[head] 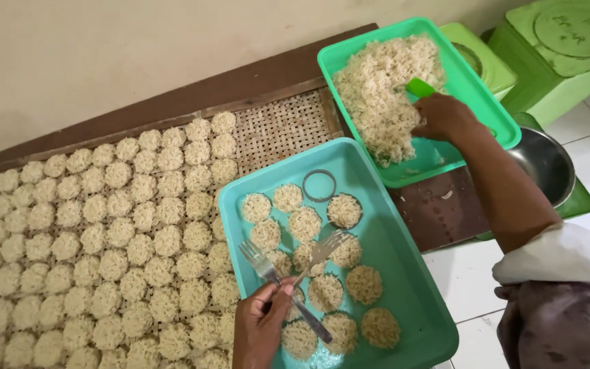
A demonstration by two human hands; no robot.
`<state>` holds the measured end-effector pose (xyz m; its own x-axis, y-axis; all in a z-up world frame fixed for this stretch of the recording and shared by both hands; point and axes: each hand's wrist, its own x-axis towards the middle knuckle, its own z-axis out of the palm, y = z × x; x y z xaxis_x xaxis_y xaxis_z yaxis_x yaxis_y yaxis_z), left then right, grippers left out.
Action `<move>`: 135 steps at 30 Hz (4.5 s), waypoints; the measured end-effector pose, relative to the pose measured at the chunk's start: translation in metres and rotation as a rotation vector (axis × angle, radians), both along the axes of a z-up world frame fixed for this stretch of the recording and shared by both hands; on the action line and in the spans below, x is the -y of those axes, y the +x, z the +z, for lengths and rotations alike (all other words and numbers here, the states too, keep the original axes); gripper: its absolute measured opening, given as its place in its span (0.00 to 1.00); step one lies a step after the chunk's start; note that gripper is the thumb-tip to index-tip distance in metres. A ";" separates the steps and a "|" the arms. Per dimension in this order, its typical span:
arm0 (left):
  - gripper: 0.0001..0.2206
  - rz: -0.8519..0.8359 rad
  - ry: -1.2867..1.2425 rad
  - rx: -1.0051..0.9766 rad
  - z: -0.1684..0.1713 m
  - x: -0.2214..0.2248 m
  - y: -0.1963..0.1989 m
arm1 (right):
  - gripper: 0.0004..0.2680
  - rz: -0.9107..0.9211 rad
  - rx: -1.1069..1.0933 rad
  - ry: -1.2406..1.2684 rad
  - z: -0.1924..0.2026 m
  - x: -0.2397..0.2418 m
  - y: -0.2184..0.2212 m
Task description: Molding noodle mixture into circular shapes using a fork and spoon
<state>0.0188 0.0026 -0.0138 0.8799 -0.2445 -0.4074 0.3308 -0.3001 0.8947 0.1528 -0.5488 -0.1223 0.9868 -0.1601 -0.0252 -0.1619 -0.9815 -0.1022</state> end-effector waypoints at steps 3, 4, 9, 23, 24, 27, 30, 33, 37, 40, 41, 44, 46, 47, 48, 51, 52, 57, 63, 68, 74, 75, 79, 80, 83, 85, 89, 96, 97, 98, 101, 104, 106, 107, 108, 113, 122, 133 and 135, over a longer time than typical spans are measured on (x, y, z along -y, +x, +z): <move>0.14 -0.033 0.007 0.029 -0.003 0.001 0.000 | 0.14 -0.008 0.023 -0.072 0.009 -0.010 -0.012; 0.14 -0.034 0.004 0.030 -0.001 0.002 -0.001 | 0.14 -0.009 0.024 -0.076 0.013 -0.014 -0.016; 0.14 -0.052 -0.016 0.063 0.001 0.001 -0.003 | 0.11 -0.173 -0.104 -0.091 0.041 -0.037 -0.035; 0.14 -0.063 0.009 0.049 0.006 0.000 -0.009 | 0.11 -0.134 -0.062 0.029 0.049 -0.039 -0.052; 0.14 -0.087 0.013 0.073 0.004 -0.001 -0.009 | 0.16 -0.169 -0.200 0.054 0.054 -0.050 -0.049; 0.15 -0.057 0.015 0.007 0.015 0.000 -0.008 | 0.13 0.212 -0.267 -0.454 0.025 -0.024 -0.044; 0.15 -0.062 0.010 0.025 0.016 -0.001 -0.008 | 0.17 -0.184 -0.260 0.019 0.087 -0.043 -0.063; 0.13 -0.059 -0.059 0.002 0.009 -0.002 -0.009 | 0.13 -0.179 -0.214 -0.251 0.059 0.000 -0.075; 0.14 -0.081 -0.004 0.039 0.016 0.000 -0.010 | 0.12 -0.171 -0.269 -0.232 0.016 0.024 -0.078; 0.14 -0.069 -0.022 0.015 0.017 -0.002 -0.010 | 0.12 -0.127 -0.245 -0.309 -0.004 0.026 -0.071; 0.14 -0.070 -0.016 0.031 0.017 -0.003 -0.011 | 0.11 -0.157 -0.198 -0.195 -0.001 0.022 -0.070; 0.14 -0.087 -0.001 0.047 0.014 -0.003 -0.009 | 0.10 -0.224 -0.168 0.061 0.024 0.001 -0.071; 0.14 -0.099 0.009 0.045 0.010 -0.003 -0.010 | 0.11 -0.258 -0.186 0.205 0.034 -0.005 -0.071; 0.14 -0.097 -0.009 0.057 0.009 -0.002 -0.010 | 0.12 -0.227 -0.096 0.186 0.033 -0.004 -0.072; 0.14 -0.093 -0.028 0.072 0.008 -0.002 -0.010 | 0.14 -0.194 -0.003 0.167 0.033 -0.002 -0.071; 0.13 -0.097 -0.018 0.070 0.011 -0.002 -0.010 | 0.18 -0.134 -0.109 0.177 0.036 -0.024 -0.068; 0.13 -0.097 -0.019 0.071 0.011 -0.002 -0.010 | 0.18 -0.134 -0.108 0.177 0.043 -0.035 -0.066; 0.15 -0.092 0.038 0.058 0.014 -0.003 -0.012 | 0.21 -0.219 -0.166 0.090 0.043 -0.061 -0.069; 0.14 -0.058 -0.019 0.037 0.017 -0.008 -0.014 | 0.21 -0.372 -0.030 0.060 0.041 -0.014 -0.067; 0.14 -0.060 -0.009 0.015 0.019 -0.006 -0.013 | 0.26 -0.322 -0.293 -0.019 0.027 0.017 -0.072; 0.14 -0.069 -0.014 0.030 0.024 -0.004 -0.014 | 0.23 -0.308 -0.297 0.134 0.040 -0.008 -0.069; 0.14 -0.065 -0.035 0.029 0.023 -0.005 -0.014 | 0.25 -0.339 -0.313 0.196 0.052 -0.019 -0.068; 0.14 -0.060 -0.026 0.026 0.022 -0.004 -0.013 | 0.23 -0.372 -0.159 0.079 0.057 -0.031 -0.072; 0.14 -0.071 -0.034 0.032 0.021 -0.003 -0.013 | 0.24 -0.331 -0.137 0.122 0.060 -0.041 -0.071; 0.14 -0.090 -0.009 0.049 0.016 -0.001 -0.014 | 0.27 -0.275 -0.118 0.076 0.041 -0.049 -0.065; 0.14 -0.086 0.026 0.063 0.015 -0.004 -0.014 | 0.28 -0.247 -0.119 -0.012 0.037 -0.055 -0.060; 0.13 -0.053 -0.030 0.041 0.016 -0.008 -0.014 | 0.18 -0.370 -0.110 0.040 0.051 -0.053 -0.065; 0.14 -0.072 0.030 -0.016 0.021 -0.003 -0.013 | 0.38 -0.236 -0.332 0.032 0.050 -0.037 -0.067; 0.14 -0.073 0.030 -0.015 0.021 -0.003 -0.013 | 0.38 -0.236 -0.331 0.033 0.044 -0.034 -0.067; 0.13 -0.073 0.016 0.003 0.021 -0.004 -0.013 | 0.35 -0.218 -0.298 -0.005 0.038 -0.033 -0.063; 0.13 -0.062 -0.011 0.021 0.017 -0.009 -0.015 | 0.22 -0.225 -0.219 -0.010 0.043 -0.040 -0.061; 0.13 -0.048 -0.031 0.026 0.013 -0.010 -0.014 | 0.22 -0.246 -0.141 0.040 0.039 -0.028 -0.065; 0.13 -0.046 -0.031 0.024 0.013 -0.009 -0.015 | 0.28 -0.244 -0.118 0.063 0.031 -0.028 -0.065; 0.13 -0.065 -0.035 0.045 0.014 -0.008 -0.016 | 0.27 -0.241 -0.131 0.041 0.028 -0.034 -0.063; 0.13 -0.085 -0.040 0.073 0.017 -0.006 -0.015 | 0.25 -0.240 -0.137 0.019 0.028 -0.039 -0.060; 0.12 -0.055 -0.037 0.060 0.015 -0.010 -0.016 | 0.14 -0.231 0.012 0.029 0.034 -0.056 -0.062; 0.13 -0.075 -0.026 0.077 0.015 -0.011 -0.015 | 0.29 -0.195 -0.138 -0.009 0.013 -0.022 -0.065; 0.12 0.016 -0.090 0.097 0.013 -0.029 -0.015 | 0.14 -0.176 -0.053 0.004 0.013 -0.020 -0.067; 0.12 0.013 -0.058 0.123 0.011 -0.036 -0.014 | 0.19 -0.205 -0.038 0.095 -0.002 0.018 -0.069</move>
